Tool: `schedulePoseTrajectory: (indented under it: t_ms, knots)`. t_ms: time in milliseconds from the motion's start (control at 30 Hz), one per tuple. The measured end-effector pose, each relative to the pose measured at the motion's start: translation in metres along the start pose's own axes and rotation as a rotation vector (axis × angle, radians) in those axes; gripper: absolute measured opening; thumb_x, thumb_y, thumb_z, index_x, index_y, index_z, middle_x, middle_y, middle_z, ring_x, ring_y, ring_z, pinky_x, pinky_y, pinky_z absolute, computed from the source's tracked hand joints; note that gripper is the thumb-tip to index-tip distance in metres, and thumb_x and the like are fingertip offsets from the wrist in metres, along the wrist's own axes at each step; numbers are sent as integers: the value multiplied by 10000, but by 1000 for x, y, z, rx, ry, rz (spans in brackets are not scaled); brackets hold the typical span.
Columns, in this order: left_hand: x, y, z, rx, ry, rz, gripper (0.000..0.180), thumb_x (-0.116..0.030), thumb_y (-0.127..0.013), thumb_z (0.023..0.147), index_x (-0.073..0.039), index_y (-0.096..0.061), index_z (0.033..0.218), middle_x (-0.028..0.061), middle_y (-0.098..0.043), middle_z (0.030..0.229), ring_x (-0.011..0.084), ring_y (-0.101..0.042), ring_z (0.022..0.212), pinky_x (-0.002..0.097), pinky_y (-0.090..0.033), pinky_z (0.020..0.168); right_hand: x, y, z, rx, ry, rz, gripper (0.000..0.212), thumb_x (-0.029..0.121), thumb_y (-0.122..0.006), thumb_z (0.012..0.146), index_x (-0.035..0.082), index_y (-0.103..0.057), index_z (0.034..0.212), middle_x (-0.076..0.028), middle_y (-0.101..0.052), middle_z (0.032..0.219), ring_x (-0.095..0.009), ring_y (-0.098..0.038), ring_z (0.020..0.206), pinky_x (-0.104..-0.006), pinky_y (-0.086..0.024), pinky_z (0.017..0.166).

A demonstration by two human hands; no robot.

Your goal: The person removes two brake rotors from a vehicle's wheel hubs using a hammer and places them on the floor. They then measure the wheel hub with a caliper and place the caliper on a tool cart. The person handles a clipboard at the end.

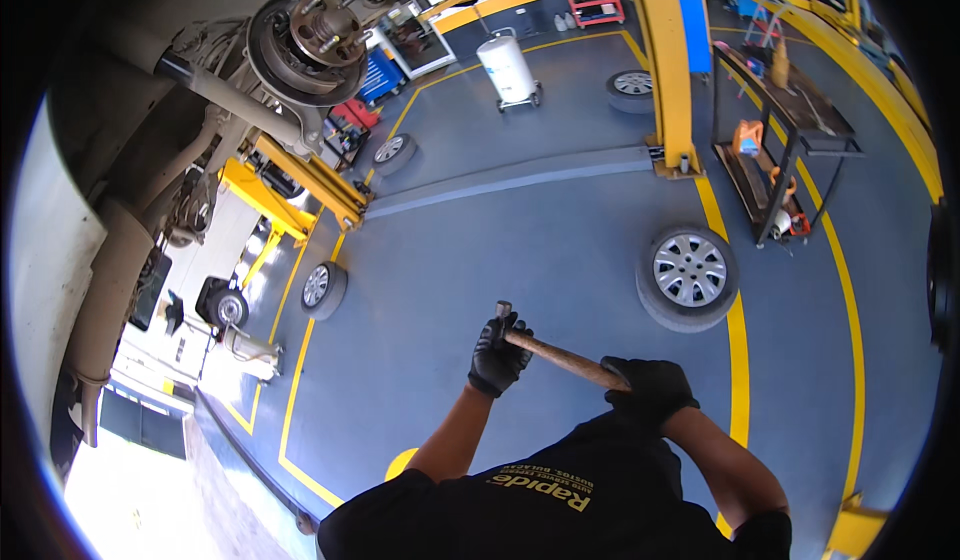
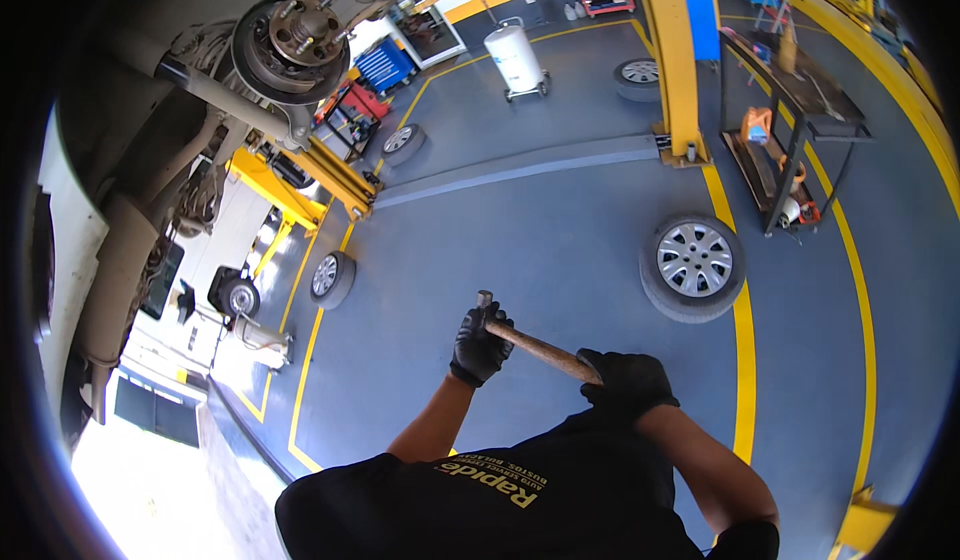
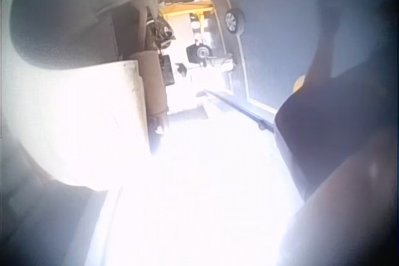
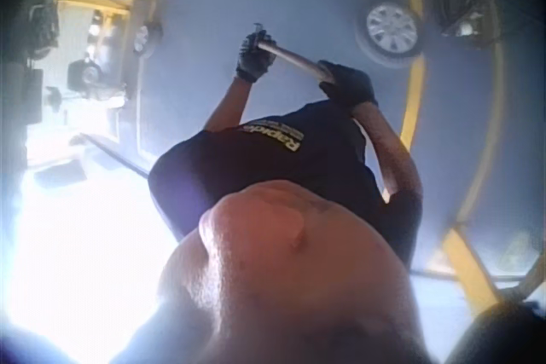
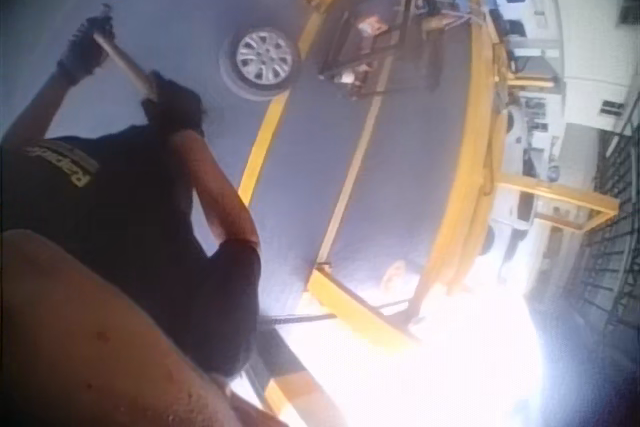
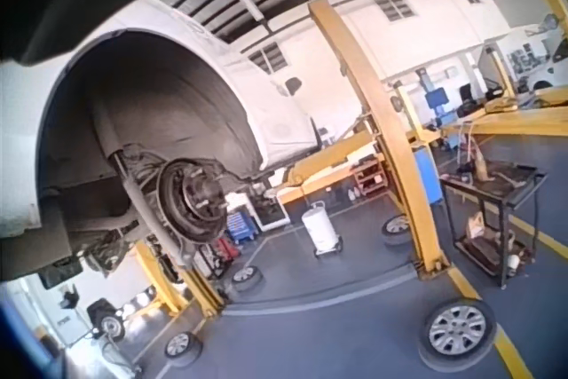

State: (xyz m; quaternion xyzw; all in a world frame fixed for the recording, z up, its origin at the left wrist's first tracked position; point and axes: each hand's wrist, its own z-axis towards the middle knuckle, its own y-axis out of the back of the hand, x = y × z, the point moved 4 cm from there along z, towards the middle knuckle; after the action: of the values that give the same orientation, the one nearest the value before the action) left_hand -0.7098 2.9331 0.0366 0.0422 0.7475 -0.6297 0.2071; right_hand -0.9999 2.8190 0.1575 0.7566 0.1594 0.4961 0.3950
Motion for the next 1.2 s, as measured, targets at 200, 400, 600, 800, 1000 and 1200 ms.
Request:
schedulePoseTrajectory:
  t_ms: [200, 400, 600, 800, 1000, 1200]
  knots:
    - [-1, -16, 149, -159, -470, -49, 402, -421, -467, 1045, -79, -570, 1231, 94, -665, 1101, 265, -631, 976, 436, -521, 927, -93, 77, 120, 162, 64, 77, 607, 405, -666, 931, 169, -510, 1469, -157, -723, 1141, -325, -707, 1026, -434, -540, 923]
    - [-19, -47, 230, -253, -722, 170, 329, -382, -553, 1004, -116, -578, 1196, 57, -640, 1010, 168, -554, 716, 337, -514, 658, -183, 161, 206, 558, 105, 90, 605, 498, -626, 969, 155, -533, 1459, -157, -676, 1304, -283, -672, 1155, -384, -516, 993]
    - [3, -54, 193, -515, -721, 362, 303, -383, -589, 980, -141, -587, 1161, 6, -634, 943, 95, -444, 590, 278, -444, 568, -362, 273, 304, 383, 111, 151, 429, 307, -686, 954, 100, -640, 1327, -130, -692, 1258, -259, -670, 1139, -360, -524, 947]
    - [158, -77, 199, -896, -631, 521, 273, -334, -561, 977, -119, -633, 1129, 31, -684, 950, 120, -539, 629, 289, -491, 584, -688, 514, 452, -269, -78, 12, 321, 229, -599, 984, 52, -631, 1250, -145, -671, 1225, -293, -639, 1156, -381, -481, 991]
    - [306, -146, 281, -1274, -311, 467, 317, -298, -589, 954, -81, -645, 1179, 49, -726, 1013, 150, -600, 708, 305, -520, 631, -972, 677, 478, -536, -477, -213, 452, 332, -545, 1005, 34, -567, 1343, -172, -580, 1377, -324, -569, 1269, -395, -441, 1052]
    - [361, -196, 329, -1341, -148, 611, 350, -272, -589, 937, -55, -683, 1195, 61, -746, 1018, 161, -627, 728, 306, -523, 657, -1052, 675, 528, -418, -515, -254, 567, 427, -513, 1004, 40, -515, 1417, -182, -513, 1465, -332, -513, 1342, -411, -402, 1106]
